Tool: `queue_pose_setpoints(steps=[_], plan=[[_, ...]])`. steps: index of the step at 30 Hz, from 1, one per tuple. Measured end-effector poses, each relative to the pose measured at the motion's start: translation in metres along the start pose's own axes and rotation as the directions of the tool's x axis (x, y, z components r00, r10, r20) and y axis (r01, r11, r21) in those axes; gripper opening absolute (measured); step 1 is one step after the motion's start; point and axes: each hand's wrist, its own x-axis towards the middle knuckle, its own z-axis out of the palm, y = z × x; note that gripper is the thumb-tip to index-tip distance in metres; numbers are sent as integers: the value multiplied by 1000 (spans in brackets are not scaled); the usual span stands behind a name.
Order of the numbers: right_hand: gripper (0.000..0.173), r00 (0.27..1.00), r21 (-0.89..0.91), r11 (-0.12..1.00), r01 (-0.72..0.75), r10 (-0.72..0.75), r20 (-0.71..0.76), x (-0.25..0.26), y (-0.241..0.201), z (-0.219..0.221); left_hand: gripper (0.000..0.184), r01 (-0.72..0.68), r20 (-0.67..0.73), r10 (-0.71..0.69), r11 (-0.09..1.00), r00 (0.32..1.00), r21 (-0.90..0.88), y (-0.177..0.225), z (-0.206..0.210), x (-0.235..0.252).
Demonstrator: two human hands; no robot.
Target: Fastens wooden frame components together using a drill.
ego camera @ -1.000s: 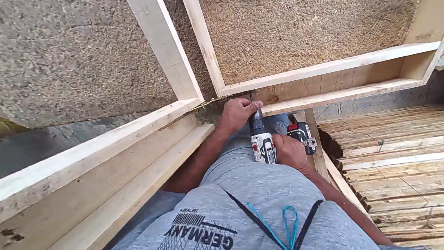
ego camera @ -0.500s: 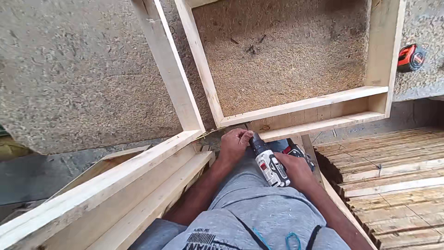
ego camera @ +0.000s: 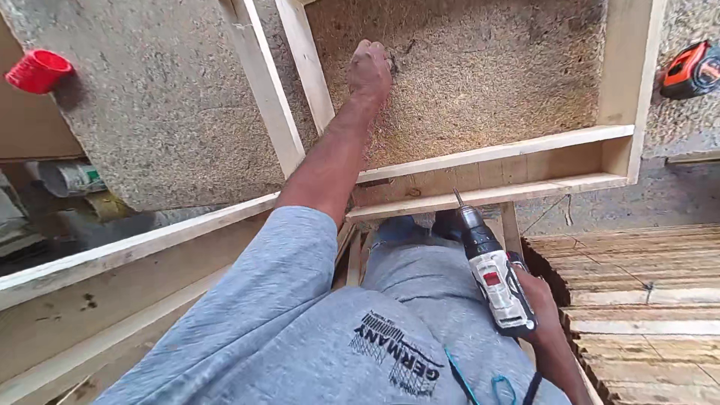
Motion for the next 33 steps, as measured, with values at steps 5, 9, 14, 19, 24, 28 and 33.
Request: queue_pose_setpoints(steps=[5, 9, 14, 19, 24, 28, 33], plan=[[48, 996, -8, 1000, 16, -15, 86, -10, 12, 5, 43, 94, -30, -94, 996, 995, -5, -9, -30, -8], [45, 992, 18, 997, 71, -72, 104, -12, 6, 21, 31, 133, 12, -135, 950, 991, -284, -42, -51, -41], [42, 986, 79, 985, 155, -160, 50, -19, -17, 51, 12, 163, 118, -130, 424, 984, -891, -61, -47, -155], [40, 962, 213, 939, 269, -273, -7, -34, -42, 83, 24, 398, 383, 230, -23, 895, -917, -90, -1, -289], [35, 948, 198, 928, 315, -319, -13, -47, -60, 108, 32, 463, 371, 376, -191, 849, -866, -125, 20, -332], [36, 938, 199, 919, 341, -347, -5, -56, -68, 118, 20, 449, 312, 476, -205, 822, -870, -140, 16, -337], [37, 931, 187, 914, 361, -364, -19, -62, -74, 126, 19, 434, 256, 564, -206, 785, -877, -149, 14, -338]])
